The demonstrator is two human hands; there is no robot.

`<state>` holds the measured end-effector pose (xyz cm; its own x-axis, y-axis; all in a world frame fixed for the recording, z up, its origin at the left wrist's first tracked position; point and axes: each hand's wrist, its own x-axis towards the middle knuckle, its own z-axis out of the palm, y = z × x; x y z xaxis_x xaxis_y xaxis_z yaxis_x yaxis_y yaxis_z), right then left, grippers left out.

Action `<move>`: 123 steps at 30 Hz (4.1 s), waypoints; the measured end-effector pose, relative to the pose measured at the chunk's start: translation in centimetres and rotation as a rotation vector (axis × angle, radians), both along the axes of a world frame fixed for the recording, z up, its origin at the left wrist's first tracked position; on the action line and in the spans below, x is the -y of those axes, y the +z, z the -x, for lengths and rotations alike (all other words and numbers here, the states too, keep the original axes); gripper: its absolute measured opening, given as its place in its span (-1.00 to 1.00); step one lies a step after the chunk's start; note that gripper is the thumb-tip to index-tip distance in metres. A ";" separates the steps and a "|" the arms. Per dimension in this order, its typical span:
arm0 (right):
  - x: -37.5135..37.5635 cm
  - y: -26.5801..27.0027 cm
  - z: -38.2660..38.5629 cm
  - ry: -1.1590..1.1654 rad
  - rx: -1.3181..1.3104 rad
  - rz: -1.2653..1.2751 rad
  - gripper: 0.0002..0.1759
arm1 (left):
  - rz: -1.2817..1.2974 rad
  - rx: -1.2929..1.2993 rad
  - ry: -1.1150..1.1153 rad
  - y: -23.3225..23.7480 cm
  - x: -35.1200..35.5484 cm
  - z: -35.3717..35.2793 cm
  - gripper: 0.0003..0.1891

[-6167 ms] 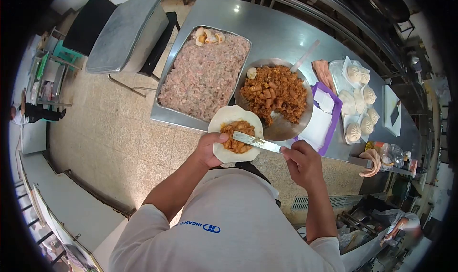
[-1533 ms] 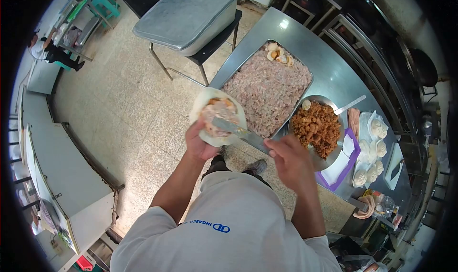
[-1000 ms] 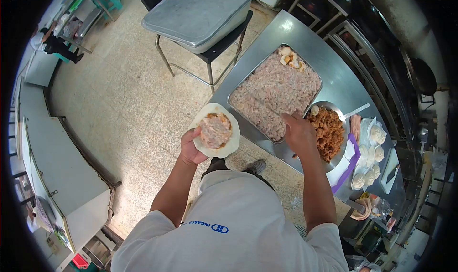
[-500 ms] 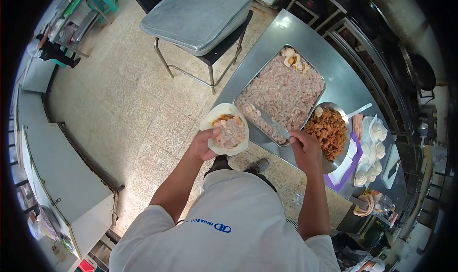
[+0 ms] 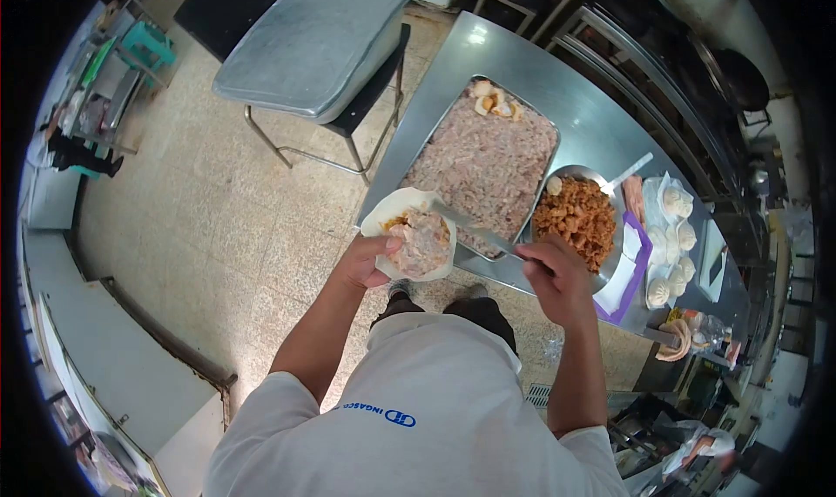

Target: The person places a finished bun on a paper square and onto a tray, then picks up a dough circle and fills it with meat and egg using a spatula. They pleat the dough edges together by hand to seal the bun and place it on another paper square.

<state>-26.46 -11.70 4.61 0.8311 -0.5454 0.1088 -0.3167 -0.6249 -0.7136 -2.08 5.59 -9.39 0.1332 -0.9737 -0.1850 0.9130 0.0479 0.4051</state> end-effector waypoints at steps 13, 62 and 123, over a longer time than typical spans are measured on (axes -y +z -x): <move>12.1 0.4 1.3 -0.229 -0.211 -0.014 -0.79 | 0.059 -0.251 0.295 1.7 1.0 2.2 -0.15; 5.3 6.3 -1.1 0.047 -0.385 0.330 -0.87 | -0.039 0.148 0.379 1.4 11.5 6.2 -0.23; 5.5 -1.3 -0.9 0.122 -0.787 0.632 -0.74 | -0.001 0.005 0.083 4.7 -2.1 0.3 -0.15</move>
<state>-25.57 -17.21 3.29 0.8370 -0.4845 -0.2541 -0.4631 -0.8748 0.1425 -2.38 7.68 -4.65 0.2142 -0.9592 -0.1848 0.9040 0.1230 0.4095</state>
